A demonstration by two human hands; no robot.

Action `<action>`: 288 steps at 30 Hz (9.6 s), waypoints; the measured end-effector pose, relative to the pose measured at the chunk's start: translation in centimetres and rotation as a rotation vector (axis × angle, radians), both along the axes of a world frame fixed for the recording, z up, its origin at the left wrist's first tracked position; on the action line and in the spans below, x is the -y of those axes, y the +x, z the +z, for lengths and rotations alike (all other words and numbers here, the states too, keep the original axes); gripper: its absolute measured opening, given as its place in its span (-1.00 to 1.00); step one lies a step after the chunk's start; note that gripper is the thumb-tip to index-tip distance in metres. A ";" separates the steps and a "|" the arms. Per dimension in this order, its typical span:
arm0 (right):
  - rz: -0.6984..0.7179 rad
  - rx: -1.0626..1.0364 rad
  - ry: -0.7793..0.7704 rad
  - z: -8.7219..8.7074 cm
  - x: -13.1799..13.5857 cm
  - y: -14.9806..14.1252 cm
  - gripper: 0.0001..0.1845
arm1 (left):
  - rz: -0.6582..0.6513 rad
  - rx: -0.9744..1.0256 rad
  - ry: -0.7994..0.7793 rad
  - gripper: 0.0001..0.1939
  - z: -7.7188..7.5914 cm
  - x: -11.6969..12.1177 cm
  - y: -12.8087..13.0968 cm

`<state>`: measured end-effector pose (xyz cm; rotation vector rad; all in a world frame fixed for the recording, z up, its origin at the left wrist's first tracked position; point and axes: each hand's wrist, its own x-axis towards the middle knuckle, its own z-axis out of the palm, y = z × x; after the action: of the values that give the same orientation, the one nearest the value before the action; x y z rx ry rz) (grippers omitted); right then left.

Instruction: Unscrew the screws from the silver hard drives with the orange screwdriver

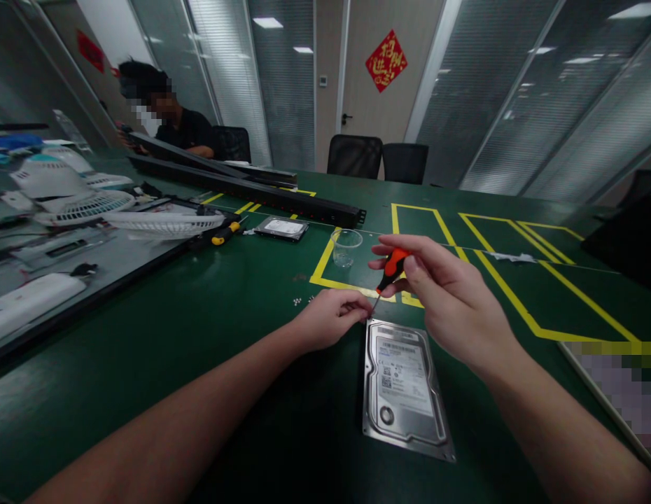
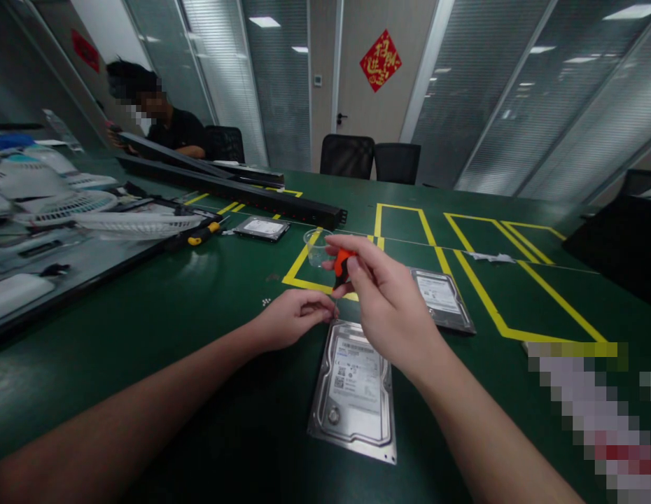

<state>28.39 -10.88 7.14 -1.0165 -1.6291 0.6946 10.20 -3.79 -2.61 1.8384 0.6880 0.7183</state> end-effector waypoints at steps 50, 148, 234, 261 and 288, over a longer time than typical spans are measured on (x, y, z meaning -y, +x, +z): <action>-0.079 -0.169 -0.026 -0.1 0.3 -0.8 -0.64 | 0.025 -0.026 0.003 -0.87 0.3 0.2 0.0; 0.064 -0.083 -0.067 0.3 0.5 -0.1 -0.76 | 0.020 -0.044 0.043 -0.85 0.3 0.1 -0.1; -0.127 0.900 0.133 1.3 2.1 1.1 -0.88 | 0.074 0.465 -0.683 -0.72 4.6 3.2 0.3; -0.024 1.070 -0.539 -0.3 -0.6 6.0 -0.88 | 0.297 0.089 0.047 -0.79 2.9 2.1 0.0; -0.002 1.078 -0.498 -1.0 -0.7 5.7 -0.91 | 0.309 0.066 0.060 -0.79 3.0 2.2 0.0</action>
<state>34.09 -10.21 6.19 -1.9698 -2.4080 0.5818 10.18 -5.96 0.37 1.7723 0.9275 1.0059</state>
